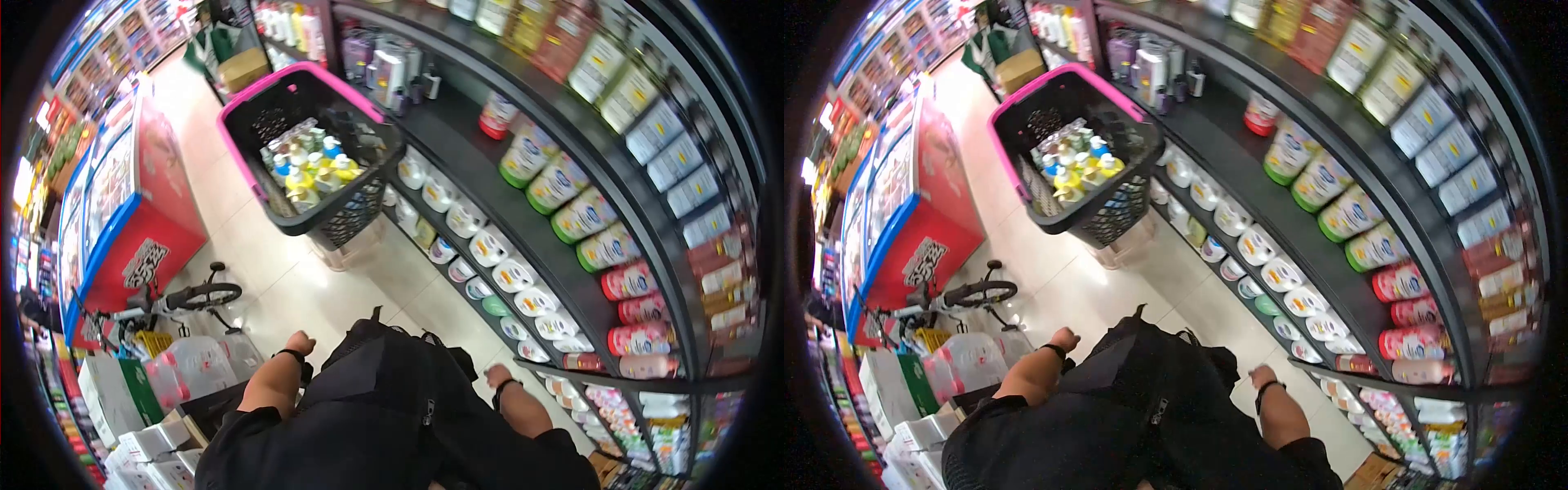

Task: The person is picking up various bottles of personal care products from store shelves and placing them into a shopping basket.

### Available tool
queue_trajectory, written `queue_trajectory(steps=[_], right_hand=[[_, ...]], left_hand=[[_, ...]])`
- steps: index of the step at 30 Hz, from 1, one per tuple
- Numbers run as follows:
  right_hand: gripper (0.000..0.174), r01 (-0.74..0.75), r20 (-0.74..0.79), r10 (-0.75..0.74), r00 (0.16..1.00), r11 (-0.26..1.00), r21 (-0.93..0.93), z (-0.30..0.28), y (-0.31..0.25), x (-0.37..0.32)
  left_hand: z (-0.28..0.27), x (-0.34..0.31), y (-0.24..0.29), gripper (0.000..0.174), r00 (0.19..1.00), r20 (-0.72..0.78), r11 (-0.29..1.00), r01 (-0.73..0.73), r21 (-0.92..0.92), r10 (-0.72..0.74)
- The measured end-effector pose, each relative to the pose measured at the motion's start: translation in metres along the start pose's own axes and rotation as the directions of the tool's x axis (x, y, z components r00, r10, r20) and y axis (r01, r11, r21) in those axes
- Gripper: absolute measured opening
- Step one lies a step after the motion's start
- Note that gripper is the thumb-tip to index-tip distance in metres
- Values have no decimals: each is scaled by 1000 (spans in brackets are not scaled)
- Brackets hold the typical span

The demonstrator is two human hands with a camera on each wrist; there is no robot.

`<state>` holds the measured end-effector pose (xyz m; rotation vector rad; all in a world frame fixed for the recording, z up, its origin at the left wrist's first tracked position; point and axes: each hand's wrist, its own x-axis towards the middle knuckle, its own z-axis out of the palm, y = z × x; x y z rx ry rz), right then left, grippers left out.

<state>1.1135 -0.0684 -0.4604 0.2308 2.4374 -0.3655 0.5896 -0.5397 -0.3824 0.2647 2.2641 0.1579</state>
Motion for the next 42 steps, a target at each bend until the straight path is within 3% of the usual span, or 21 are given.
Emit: queue_trajectory(steps=[1, 2, 3, 4, 5, 6, 8, 9, 10, 12, 15, 18, 20, 21, 22, 24, 25, 28, 33, 37, 42], right_hand=[[24, 67, -24, -70, 997, 994, -90, -44, -1, 30], [25, 1, 27, 2, 1000, 991, -132, -87, -5, 65], [31, 13, -100, -22, 995, 996, -90, -138, -9, 93], [29, -206, -162, 339, 927, 820, 534, -185, -24, 120], [30, -139, -258, 468, 845, 659, 739, -223, -36, 149], [33, -93, -347, 451, 823, 708, 700, -318, -82, 144], [30, 237, -529, 317, 787, 636, 734, -385, -97, 194], [28, 301, -556, 224, 801, 652, 696, -438, -116, 205], [24, 347, -581, 198, 790, 637, 689, -511, -163, 187], [25, 538, -644, 24, 765, 526, 659, -588, -195, 204], [26, 685, -688, -220, 692, 499, 530, -682, -224, 237], [30, 623, -545, -370, 752, 668, 407, -753, -253, 280], [36, 685, -535, -484, 692, 674, 277, -765, -277, 331], [37, 661, -447, -524, 725, 711, 239, -763, -293, 353], [38, 641, -357, -556, 750, 744, 188, -759, -309, 377], [38, 706, -165, -701, 694, 707, -33, -716, -327, 440], [38, 711, 13, -713, 701, 696, -102, -701, -336, 456], [39, 718, 394, -610, 687, 652, -243, -673, -357, 471], [52, 696, 434, -553, 711, 641, -324, -625, -350, 484], [50, 674, 420, -548, 724, 692, -258, -625, -348, 471], [49, 663, 416, -519, 747, 628, -408, -602, -347, 479]], left_hand=[[2, -11, -19, 46, 992, 5, 991, 128, -44, -128], [17, -4, -48, 46, 970, 98, 972, 230, -58, -223], [46, 17, -92, 47, 988, 138, 989, 57, 135, -75], [23, -14, -76, 46, 933, 220, 946, 311, -91, -285], [23, -18, -90, 46, 914, 310, 931, 323, -169, -261], [0, -43, -75, 45, 912, 302, 926, 337, -168, -277], [21, -26, -101, 45, 917, 235, 919, 363, -152, -323], [20, -30, -101, 45, 944, 174, 944, 303, -129, -279], [35, -18, -109, 44, 914, 213, 877, 395, -274, -345], [2, -34, -70, 43, 921, 266, 860, 368, -352, -285], [-11, -29, -32, 44, 925, 269, 786, 372, -494, -269], [17, -1, -30, 48, 950, 88, 774, 295, -560, -298], [-18, -15, 7, 51, 927, 121, 636, 334, -696, -355], [-42, -28, 28, 52, 913, 144, 554, 350, -756, -381], [-60, -32, 40, 55, 906, 157, 557, 370, -744, -392], [-40, -21, 29, 53, 901, 32, 628, 327, -706, -433], [-31, -18, 26, 53, 881, 38, 611, 357, -707, -471], [-63, -47, 69, 51, 839, 85, 300, 284, -911, -538], [-89, -83, 113, 44, 763, 11, 146, 137, -980, -646], [-100, -91, 111, 43, 748, -66, 253, 139, -957, -661], [-143, -92, 120, 38, 707, -257, 367, 4, -930, -659]])
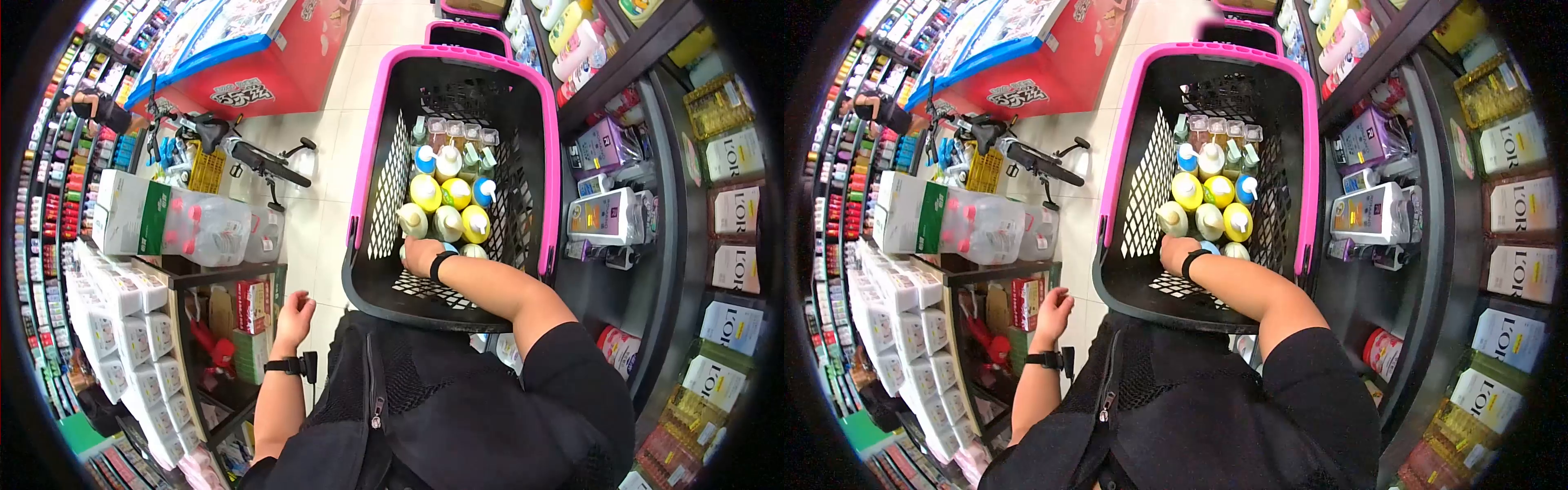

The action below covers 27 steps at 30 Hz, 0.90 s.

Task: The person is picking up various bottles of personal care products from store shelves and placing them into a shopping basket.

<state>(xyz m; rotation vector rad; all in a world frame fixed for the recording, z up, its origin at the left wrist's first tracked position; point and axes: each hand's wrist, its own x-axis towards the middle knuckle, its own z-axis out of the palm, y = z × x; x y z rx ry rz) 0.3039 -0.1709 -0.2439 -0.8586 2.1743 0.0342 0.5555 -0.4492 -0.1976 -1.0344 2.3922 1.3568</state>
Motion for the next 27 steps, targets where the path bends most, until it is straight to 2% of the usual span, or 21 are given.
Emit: queue_trajectory(steps=[2, 5, 6, 8, 9, 12, 14, 15, 16, 18, 19, 20, 21, 23, 24, 26, 27], right_hand=[[53, 10, 20, -9, 1000, 998, -62, 4, 0, 0], [51, -34, -166, 16, 986, 994, -107, 25, 3, 4], [55, 14, -73, -19, 997, 998, -66, 5, -1, -11], [44, 50, -181, -50, 982, 999, -1, 4, -2, -24], [34, 128, -264, -113, 958, 991, 41, -11, -3, -44], [32, 204, -322, -187, 928, 979, 20, -63, -7, -83], [34, 123, -332, -101, 938, 991, 46, -108, -19, -125], [34, 115, -375, -92, 923, 993, 40, -129, -25, -147], [35, 101, -419, -78, 905, 994, 34, -146, -31, -170], [34, 57, -547, -65, 834, 998, -32, -174, -47, -218], [34, 35, -603, -42, 796, 999, -23, -188, -59, -243], [35, 8, -656, -13, 755, 1000, -10, -201, -75, -269], [34, -84, -635, 96, 766, 995, 48, -214, -94, -293], [34, -139, -712, 158, 684, 987, 85, -222, -130, -327], [33, -186, -737, 192, 648, 978, 92, -222, -147, -341], [33, -208, -805, 219, 552, 971, 121, -208, -185, -358], [33, -186, -834, 216, 507, 973, 138, -200, -195, -365]], left_hand=[[-2, -5, 38, 37, 998, -27, 998, -61, -3, 61], [-4, 3, 61, 34, 990, 10, 985, -136, -106, 138], [-7, 5, 71, 33, 986, 34, 977, -154, -144, 161], [-15, 10, 93, 31, 970, 70, 958, -218, -185, 234], [-20, 14, 105, 31, 956, 87, 946, -261, -191, 281], [-34, 23, 146, 33, 893, 130, 894, -403, -194, 431], [-37, 31, 172, 35, 810, 165, 824, -534, -188, 562], [-36, 40, 180, 43, 769, 203, 794, -569, -214, 606], [-36, 44, 193, 46, 676, 236, 715, -675, -181, 698], [-40, 44, 230, 52, 440, 295, 495, -857, -145, 848], [-39, 48, 246, 65, 353, 352, 433, -883, -181, 867], [-39, 48, 258, 81, 284, 375, 377, -904, -203, 882], [-39, 47, 273, 88, 195, 402, 305, -924, -231, 895], [-40, 42, 301, 101, -15, 458, 156, -930, -332, 889], [-42, 38, 313, 102, -97, 487, 81, -941, -330, 868], [-36, 37, 326, 105, -235, 450, -19, -901, -434, 862], [-35, 37, 333, 104, -278, 483, 15, -855, -518, 830]])
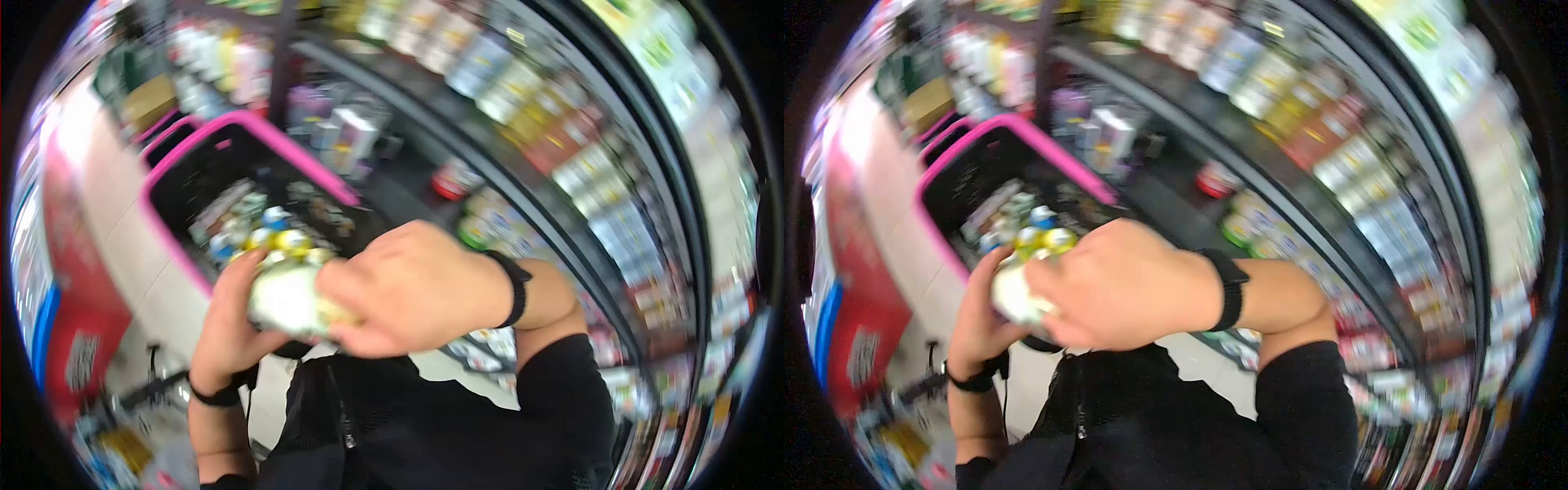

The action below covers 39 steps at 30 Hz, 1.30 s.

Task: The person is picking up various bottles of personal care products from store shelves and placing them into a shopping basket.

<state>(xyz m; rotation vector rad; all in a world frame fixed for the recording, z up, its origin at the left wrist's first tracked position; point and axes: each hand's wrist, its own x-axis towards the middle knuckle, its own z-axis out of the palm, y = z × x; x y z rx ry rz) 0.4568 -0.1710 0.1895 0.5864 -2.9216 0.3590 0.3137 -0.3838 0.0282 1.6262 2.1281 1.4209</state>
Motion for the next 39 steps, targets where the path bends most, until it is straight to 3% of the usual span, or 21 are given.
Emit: queue_trajectory(steps=[3, 5, 7, 9, 10, 11, 13, 14, 17, 19, 21, 23, 24, 25, 26, 29, 30, 33, 36, 39], right_hand=[[33, -119, -64, 126, 990, 989, 92, -7, -24, -49], [32, -231, -39, 235, 971, 970, 81, -7, -38, -79], [33, -241, -116, 251, 961, 966, 93, 0, -36, -111], [35, -369, -112, 378, 919, 925, 89, 6, -61, -146], [36, -416, -109, 427, 898, 902, 111, 5, -65, -166], [36, -468, -126, 491, 862, 866, 175, 6, -68, -183], [37, -530, -143, 593, 792, 785, 321, 14, -69, -221], [29, -453, -243, 581, 777, 783, 426, 30, -65, -244], [26, -155, -206, 766, 609, 370, 916, 72, -68, -316], [30, -2, -467, 750, 469, 529, 848, 136, -56, -360], [52, -168, -313, 865, 392, 401, 900, 148, -76, -404], [71, -303, -344, 877, 336, 446, 842, 179, -86, -446], [77, -256, -358, 879, 316, 442, 860, 180, -92, -462], [82, -194, -371, 882, 290, 434, 880, 182, -98, -474], [87, -142, -381, 886, 263, 426, 893, 181, -103, -488], [94, -173, -240, 959, 152, 265, 949, 168, -115, -536], [93, -229, -265, 960, 87, 278, 933, 167, -119, -548], [91, -205, -276, 958, -77, 256, 945, 229, -94, -588], [89, -147, -230, 956, -183, 205, 968, 198, -106, -613], [85, -95, -244, 938, -247, 227, 969, 196, -99, -639]], left_hand=[[14, 19, 27, 98, 977, 197, 963, -27, -269, 83], [42, 15, 39, 91, 940, 308, 971, -78, -227, 148], [84, 10, 53, 91, 938, 329, 927, 25, -373, 107], [126, -16, 41, 112, 878, 464, 858, 147, -492, 115], [146, -20, 48, 114, 860, 505, 774, 269, -573, 75], [153, -17, 57, 112, 837, 540, 793, 265, -548, 93], [176, -16, 76, 114, 826, 561, 674, 380, -634, 62], [188, -13, 89, 115, 833, 547, 672, 360, -648, 81], [228, -8, 118, 117, 845, 520, 677, 310, -668, 127], [264, -9, 123, 117, 835, 528, 695, 287, -659, 156], [305, -15, 161, 112, 856, 493, 615, 308, -726, 154], [346, -24, 210, 108, 877, 461, 542, 324, -776, 136], [359, -21, 233, 110, 808, 554, 576, 359, -734, 202], [379, -24, 228, 106, 805, 552, 657, 297, -692, 217], [400, -28, 228, 101, 771, 596, 636, 349, -688, 222], [450, -26, 270, 94, 675, 691, 590, 456, -666, 259], [466, -23, 279, 93, 644, 715, 585, 479, -655, 273], [511, -17, 287, 85, 552, 755, 682, 400, -613, 355], [541, -11, 307, 81, 482, 800, 730, 390, -561, 358], [573, -1, 310, 84, 468, 783, 723, 356, -592, 410]])
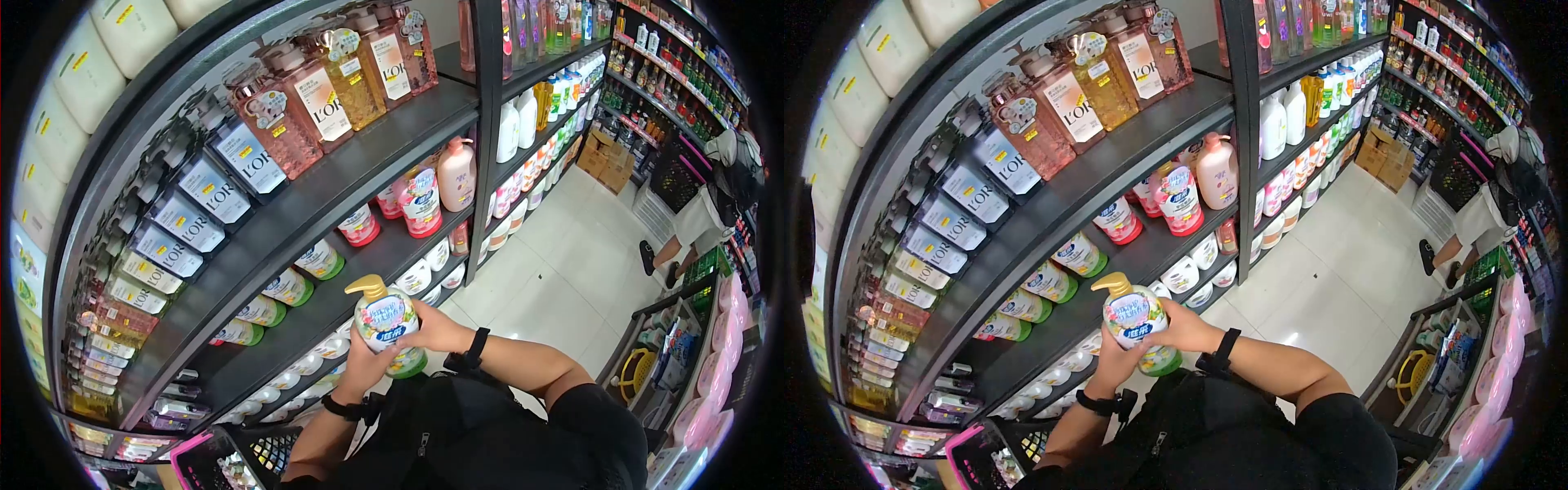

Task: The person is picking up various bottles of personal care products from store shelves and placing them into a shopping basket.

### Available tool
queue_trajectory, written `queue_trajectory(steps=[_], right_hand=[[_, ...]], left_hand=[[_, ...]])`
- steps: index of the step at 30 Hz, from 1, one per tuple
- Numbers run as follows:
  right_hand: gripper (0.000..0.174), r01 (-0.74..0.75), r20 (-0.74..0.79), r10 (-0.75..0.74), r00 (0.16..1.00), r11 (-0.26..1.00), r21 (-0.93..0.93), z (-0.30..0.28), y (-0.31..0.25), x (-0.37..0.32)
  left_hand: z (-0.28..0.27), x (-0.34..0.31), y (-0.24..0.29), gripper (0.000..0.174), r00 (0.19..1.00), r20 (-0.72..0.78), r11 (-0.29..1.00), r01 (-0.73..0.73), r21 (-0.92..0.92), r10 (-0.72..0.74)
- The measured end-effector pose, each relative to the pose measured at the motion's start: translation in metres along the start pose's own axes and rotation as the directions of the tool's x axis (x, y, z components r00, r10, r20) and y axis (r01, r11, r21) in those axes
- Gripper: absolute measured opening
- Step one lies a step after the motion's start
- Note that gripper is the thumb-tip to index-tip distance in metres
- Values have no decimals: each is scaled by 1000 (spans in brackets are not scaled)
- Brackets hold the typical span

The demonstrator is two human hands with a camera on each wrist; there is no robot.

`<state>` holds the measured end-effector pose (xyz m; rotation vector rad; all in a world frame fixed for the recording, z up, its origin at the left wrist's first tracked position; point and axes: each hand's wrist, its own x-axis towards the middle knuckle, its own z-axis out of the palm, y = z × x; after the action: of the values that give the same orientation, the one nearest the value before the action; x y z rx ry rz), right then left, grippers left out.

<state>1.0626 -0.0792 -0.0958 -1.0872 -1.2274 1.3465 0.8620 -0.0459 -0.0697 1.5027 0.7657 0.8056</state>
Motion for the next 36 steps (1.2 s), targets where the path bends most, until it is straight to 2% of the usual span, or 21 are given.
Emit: queue_trajectory(steps=[1, 4, 6, 8, 9, 12, 13, 17, 20, 21, 24, 26, 28, 29, 30, 32, 33, 34, 36], right_hand=[[80, -8, -26, 8, 1000, 1000, 9, -6, -5, 4], [76, 39, 20, -40, 999, 998, 49, -26, -12, 33], [71, 30, 12, -31, 999, 999, 34, -33, -20, 53], [70, 21, -19, -21, 1000, 1000, -2, -37, -27, 73], [73, 26, -3, -26, 1000, 998, 53, -39, -28, 85], [77, 75, 28, -73, 997, 991, -108, -47, -26, 122], [81, 103, 58, -97, 994, 990, -101, -49, -34, 132], [83, 131, 35, -127, 991, 975, -179, -68, -6, 171], [82, 117, 0, -122, 993, 954, -275, -78, -8, 176], [80, 103, -5, -113, 994, 921, -376, -80, -21, 174], [77, 220, -63, -249, 966, 929, -297, -85, -12, 176], [75, 197, -80, -221, 972, 952, -236, -85, -10, 173], [76, 193, -114, -211, 971, 970, -149, -83, 0, 167], [72, 180, -121, -210, 970, 959, -219, -89, 24, 165], [71, 104, -96, -120, 988, 982, -155, -93, 25, 159], [69, -67, -35, 65, 997, 997, -31, -99, 25, 140], [66, -155, -71, 140, 988, 944, -290, -110, 43, 130], [64, -182, -69, 168, 983, 927, -329, -122, 62, 119], [59, -226, -71, 215, 974, 885, -407, -148, 99, 97]], left_hand=[[-2, 10, 2, 89, 999, 54, 997, 8, -72, -4], [-11, 39, -6, 93, 990, 136, 985, -20, -171, 44], [-20, 53, -22, 95, 984, 152, 974, 118, -191, -89], [-31, 71, -48, 96, 976, 192, 987, 122, -108, -100], [-33, 78, -51, 89, 975, 190, 982, 139, -129, -113], [-42, 107, -50, 86, 973, 138, 974, 198, -107, -182], [-47, 118, -67, 83, 985, 99, 979, 155, -135, -142], [-63, 161, -96, 79, 999, 44, 999, 30, 33, -31], [-62, 177, -94, 79, 999, 16, 987, -37, 154, 35], [-61, 185, -98, 75, 996, 17, 984, -87, 152, 86], [-54, 197, -91, 58, 997, 14, 981, -71, 182, 70], [-44, 200, -71, 55, 997, -25, 975, -71, 210, 78], [-37, 203, -77, 55, 990, -64, 982, -112, 153, 123], [-38, 204, -73, 63, 999, -15, 976, -46, 212, 50], [-41, 203, -68, 71, 999, 27, 963, 21, 270, -29], [-43, 205, -87, 71, 995, 14, 966, 88, 242, -95], [-41, 206, -94, 64, 998, -56, 969, 47, 244, -35], [-38, 206, -100, 58, 992, -123, 968, 7, 253, 25], [-35, 208, -90, 64, 993, -117, 949, 23, 313, 15]])
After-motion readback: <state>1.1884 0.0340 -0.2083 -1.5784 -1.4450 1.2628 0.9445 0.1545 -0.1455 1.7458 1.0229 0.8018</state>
